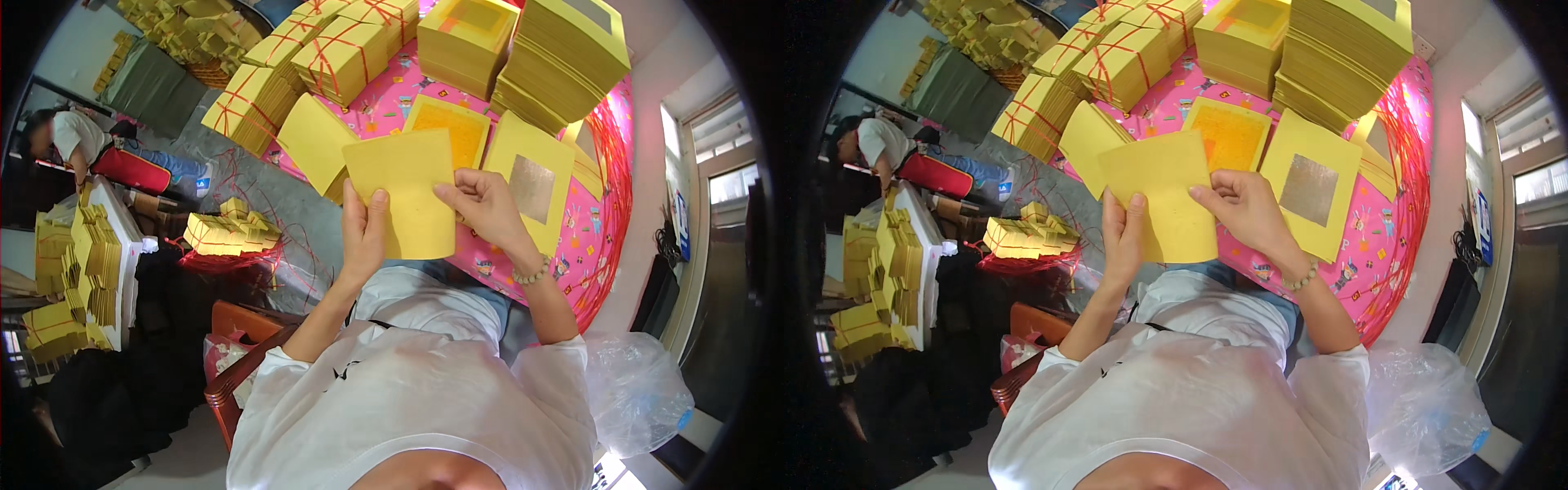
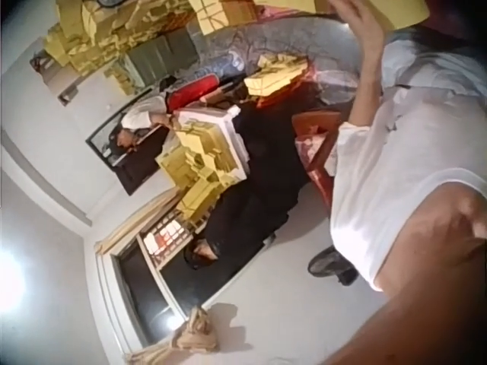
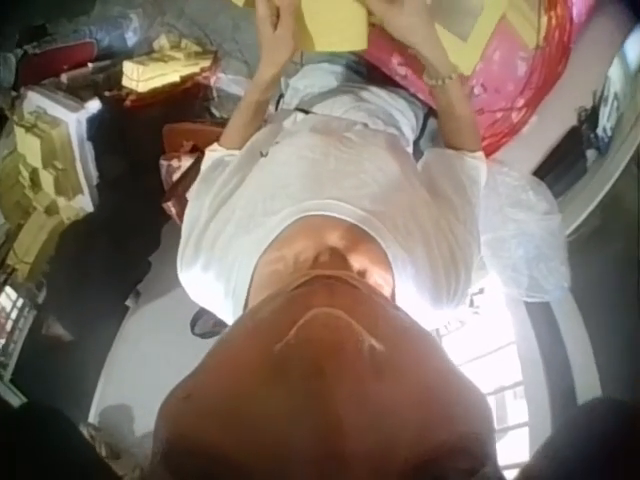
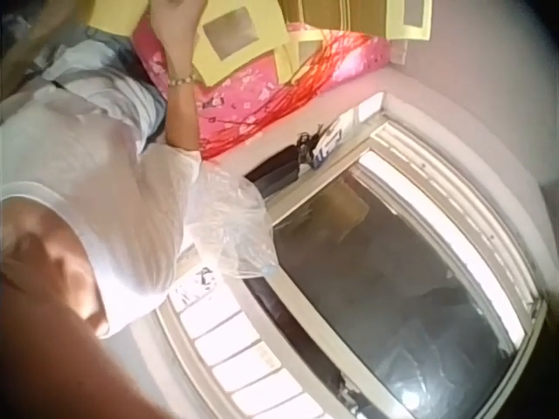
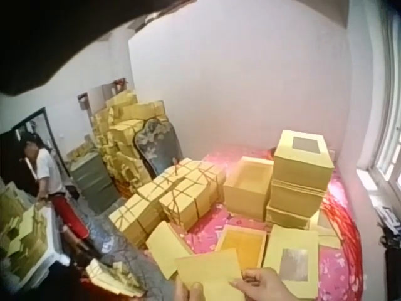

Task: Manually folding and organizing stacks of yellow joss paper at a workbench.

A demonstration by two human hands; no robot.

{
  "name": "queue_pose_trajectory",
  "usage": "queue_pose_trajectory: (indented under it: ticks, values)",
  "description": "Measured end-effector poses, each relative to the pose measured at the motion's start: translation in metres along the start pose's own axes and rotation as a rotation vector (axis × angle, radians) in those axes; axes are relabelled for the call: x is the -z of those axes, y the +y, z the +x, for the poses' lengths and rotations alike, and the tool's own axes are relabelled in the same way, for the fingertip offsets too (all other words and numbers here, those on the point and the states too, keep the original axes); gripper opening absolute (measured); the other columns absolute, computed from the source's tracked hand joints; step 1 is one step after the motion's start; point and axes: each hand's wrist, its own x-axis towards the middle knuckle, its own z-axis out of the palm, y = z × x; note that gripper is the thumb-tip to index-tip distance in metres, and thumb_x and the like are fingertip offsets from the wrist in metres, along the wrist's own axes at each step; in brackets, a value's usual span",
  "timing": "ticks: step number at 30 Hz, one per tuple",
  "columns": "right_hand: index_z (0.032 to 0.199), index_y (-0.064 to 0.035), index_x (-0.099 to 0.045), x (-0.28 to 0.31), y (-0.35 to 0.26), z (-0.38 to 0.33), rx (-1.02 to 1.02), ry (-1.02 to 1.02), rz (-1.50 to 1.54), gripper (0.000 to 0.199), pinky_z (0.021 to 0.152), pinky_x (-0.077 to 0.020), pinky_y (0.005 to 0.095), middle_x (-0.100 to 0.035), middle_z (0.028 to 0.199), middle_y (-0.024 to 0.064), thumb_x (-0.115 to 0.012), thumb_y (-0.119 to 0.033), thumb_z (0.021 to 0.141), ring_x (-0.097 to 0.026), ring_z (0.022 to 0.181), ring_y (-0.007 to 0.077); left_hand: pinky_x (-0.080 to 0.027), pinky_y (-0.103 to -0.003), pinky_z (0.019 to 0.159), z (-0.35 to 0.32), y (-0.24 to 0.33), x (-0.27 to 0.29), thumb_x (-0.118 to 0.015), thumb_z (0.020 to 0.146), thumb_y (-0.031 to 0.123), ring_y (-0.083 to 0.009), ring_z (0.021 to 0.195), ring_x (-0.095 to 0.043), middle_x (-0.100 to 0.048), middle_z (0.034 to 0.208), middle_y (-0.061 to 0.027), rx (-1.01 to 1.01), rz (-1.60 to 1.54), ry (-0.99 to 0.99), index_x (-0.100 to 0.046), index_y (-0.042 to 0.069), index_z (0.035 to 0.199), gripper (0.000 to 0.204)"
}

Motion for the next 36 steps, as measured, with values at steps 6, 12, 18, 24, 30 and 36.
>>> queue_pose_trajectory:
  ticks: [6,12,18,24,30,36]
  values:
    - [0.085,0.0011,-0.062,-0.018,0.002,0.026,0.155,-0.015,-0.131,0.027,0.053,-0.0415,0.0254,-0.060,0.070,0.0045,-0.064,-0.026,0.087,-0.052,0.055,0.0084,-0.043,-0.027,0.089,0.005,0.002,0.016,-0.046,0.098,0.015,-0.0129,0.106,-0.053,-0.054,0.119,-0.0080,0.129,-0.142,0.110,-0.038,0.001,0.128,0.033]
    - [0.092,0.0008,-0.063,-0.055,-0.026,0.106,0.351,-0.082,-0.420,0.034,0.060,-0.0432,0.0303,-0.059,0.072,0.0066,-0.063,-0.033,0.085,-0.054,0.064,0.0145,-0.046,-0.027,0.086,0.055,0.003,0.074,-0.050,0.097,0.017,-0.0130,0.102,-0.058,-0.060,0.115,-0.0083,0.179,-0.095,0.273,-0.048,0.001,0.123,0.031]
    - [0.100,0.0002,-0.061,-0.087,-0.014,0.196,0.361,-0.024,-0.485,0.037,0.061,-0.0428,0.0273,-0.059,0.074,0.0042,-0.060,-0.035,0.089,-0.052,0.067,0.0104,-0.047,-0.028,0.081,0.108,-0.012,0.129,-0.057,0.093,0.022,-0.0133,0.096,-0.060,-0.064,0.107,-0.0095,0.328,0.127,0.273,-0.053,-0.003,0.117,0.034]
    - [0.112,-0.0009,-0.053,-0.095,0.017,0.210,0.329,-0.024,-0.628,0.042,0.068,-0.0467,0.0370,-0.064,0.082,0.0126,-0.055,-0.037,0.091,-0.062,0.076,0.0249,-0.047,-0.027,0.069,0.112,-0.059,0.144,-0.059,0.092,0.028,-0.0108,0.085,-0.061,-0.065,0.098,-0.0047,0.241,0.207,0.272,-0.059,0.001,0.113,0.034]
    - [0.113,-0.0024,-0.051,-0.092,0.025,0.206,0.328,-0.034,-0.689,0.042,0.069,-0.0467,0.0386,-0.064,0.082,0.0143,-0.054,-0.038,0.091,-0.063,0.078,0.0275,-0.044,-0.029,0.086,0.111,-0.073,0.145,-0.058,0.092,0.019,-0.0138,0.097,-0.059,-0.064,0.109,-0.0088,0.357,0.166,0.253,-0.057,-0.003,0.116,0.033]
    - [0.111,-0.0036,-0.053,-0.089,0.028,0.204,0.350,-0.026,-0.672,0.041,0.067,-0.0465,0.0379,-0.063,0.080,0.0132,-0.055,-0.040,0.091,-0.062,0.075,0.0269,-0.044,-0.029,0.086,0.111,-0.070,0.143,-0.058,0.091,0.019,-0.0141,0.098,-0.059,-0.064,0.110,-0.0087,0.346,0.069,0.265,-0.057,-0.001,0.116,0.032]
